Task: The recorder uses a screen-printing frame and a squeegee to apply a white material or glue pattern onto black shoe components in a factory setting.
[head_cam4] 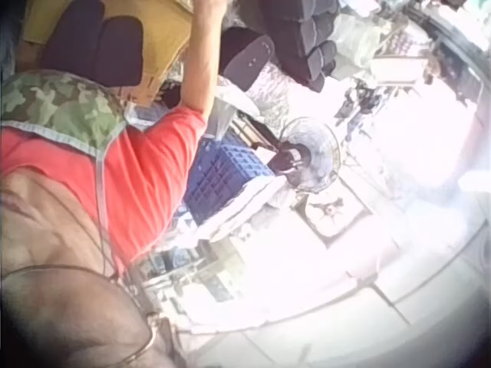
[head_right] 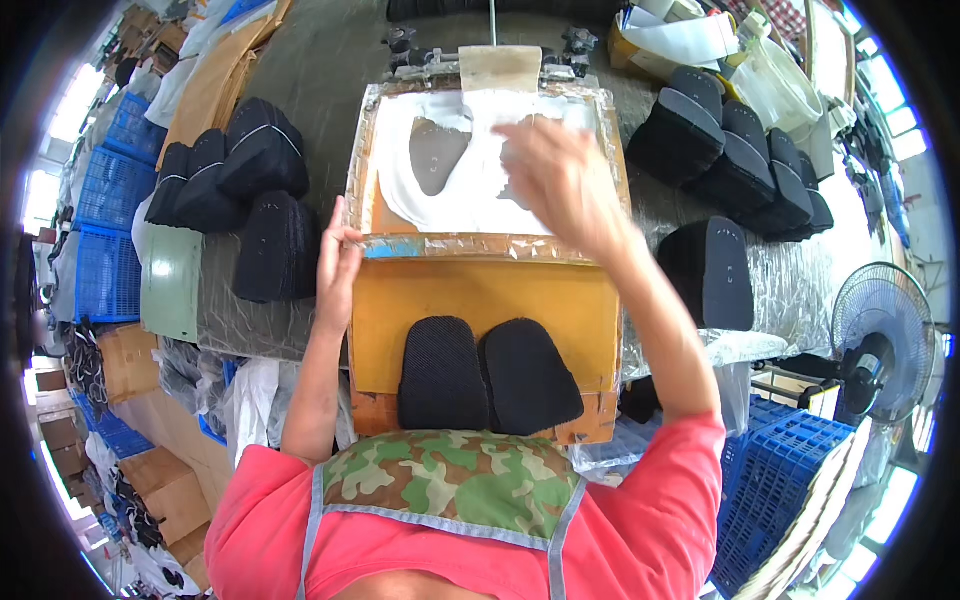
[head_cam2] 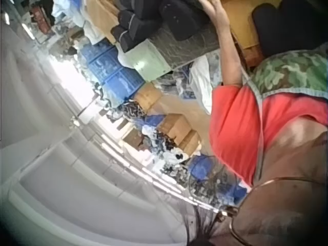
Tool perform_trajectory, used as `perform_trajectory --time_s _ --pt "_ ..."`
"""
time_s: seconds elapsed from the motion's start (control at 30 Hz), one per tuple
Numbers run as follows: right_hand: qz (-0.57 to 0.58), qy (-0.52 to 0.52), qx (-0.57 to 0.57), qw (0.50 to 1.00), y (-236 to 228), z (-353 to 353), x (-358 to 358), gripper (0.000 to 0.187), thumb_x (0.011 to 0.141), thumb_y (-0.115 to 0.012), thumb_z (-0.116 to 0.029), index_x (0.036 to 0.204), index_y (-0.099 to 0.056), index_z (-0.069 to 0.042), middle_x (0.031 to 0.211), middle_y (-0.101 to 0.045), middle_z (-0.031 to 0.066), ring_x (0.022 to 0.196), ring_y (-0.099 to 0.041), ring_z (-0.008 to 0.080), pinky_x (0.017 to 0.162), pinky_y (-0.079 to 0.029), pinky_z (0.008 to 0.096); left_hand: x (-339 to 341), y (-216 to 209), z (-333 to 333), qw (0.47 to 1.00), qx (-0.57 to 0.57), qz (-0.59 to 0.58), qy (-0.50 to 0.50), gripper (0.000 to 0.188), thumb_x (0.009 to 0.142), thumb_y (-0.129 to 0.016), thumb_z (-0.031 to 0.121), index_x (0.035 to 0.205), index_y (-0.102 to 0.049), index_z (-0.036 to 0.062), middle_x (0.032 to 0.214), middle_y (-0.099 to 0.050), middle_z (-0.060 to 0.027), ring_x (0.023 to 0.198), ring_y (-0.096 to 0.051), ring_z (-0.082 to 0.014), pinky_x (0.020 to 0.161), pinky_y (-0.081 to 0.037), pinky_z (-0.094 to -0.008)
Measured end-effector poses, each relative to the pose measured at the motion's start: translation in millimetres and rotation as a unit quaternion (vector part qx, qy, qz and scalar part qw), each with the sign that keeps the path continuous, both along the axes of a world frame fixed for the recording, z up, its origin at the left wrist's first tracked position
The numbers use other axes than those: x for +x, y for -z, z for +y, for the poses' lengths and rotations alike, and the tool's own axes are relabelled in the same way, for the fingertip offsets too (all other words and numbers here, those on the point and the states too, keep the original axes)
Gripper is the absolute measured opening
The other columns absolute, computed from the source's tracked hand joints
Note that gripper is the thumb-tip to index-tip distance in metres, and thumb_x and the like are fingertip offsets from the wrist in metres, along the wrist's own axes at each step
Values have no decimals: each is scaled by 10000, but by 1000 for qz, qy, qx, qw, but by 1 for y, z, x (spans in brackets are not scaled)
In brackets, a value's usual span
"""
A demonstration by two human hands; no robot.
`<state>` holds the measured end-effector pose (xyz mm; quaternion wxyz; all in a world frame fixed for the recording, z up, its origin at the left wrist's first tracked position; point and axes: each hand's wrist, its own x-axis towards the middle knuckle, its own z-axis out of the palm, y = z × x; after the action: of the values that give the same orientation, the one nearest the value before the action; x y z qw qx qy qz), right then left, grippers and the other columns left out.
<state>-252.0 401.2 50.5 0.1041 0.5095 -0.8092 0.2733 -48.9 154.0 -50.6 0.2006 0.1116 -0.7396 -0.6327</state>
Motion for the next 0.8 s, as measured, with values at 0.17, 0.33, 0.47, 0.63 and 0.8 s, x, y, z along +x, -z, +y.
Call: perform_trajectory --time_s 0.17,0.33,0.47,0.63,0.8 --pt "165 122 -31 978 36 -57 -109 435 866 -650 -199 1270 -552 -73 1281 -555 132 1193 -501 337 1018 -352 470 -10 24 -2 985 -172 32 2 106 936 -469 81 1030 -461 33 1597 -179 -213 1406 -332 -305 1065 -326 -378" --pt "1 42 13 999 56 -42 -77 211 792 -680 -73 1001 -666 -99 924 -637 87 941 -605 301 846 -473 426 -4 22 -2 991 -133 18 0 106 948 -453 102 1035 -458 40 1603 -183 -189 1417 -282 -270 1099 -262 -349" --pt "-64 -19 34 997 37 -1 -5 165 805 -647 -21 932 -693 -115 846 -631 72 849 -625 279 742 -507 401 2 23 -8 990 -137 7 -22 116 957 -446 111 1043 -452 34 1604 -187 -179 1392 -310 -256 1079 -288 -349" --pt "-20 91 1 996 39 -11 -73 183 838 -606 -61 992 -698 -96 898 -676 107 856 -635 330 781 -508 420 -8 19 0 996 -90 4 7 111 959 -446 118 1039 -455 40 1601 -193 -179 1432 -269 -279 1114 -252 -374" --pt "58 132 -7 990 57 -24 -69 165 832 -599 -62 973 -677 -95 887 -667 98 838 -639 322 742 -509 431 -9 26 -2 986 -166 25 -11 116 966 -448 128 1041 -457 40 1599 -203 -183 1356 -359 -252 1054 -318 -344"
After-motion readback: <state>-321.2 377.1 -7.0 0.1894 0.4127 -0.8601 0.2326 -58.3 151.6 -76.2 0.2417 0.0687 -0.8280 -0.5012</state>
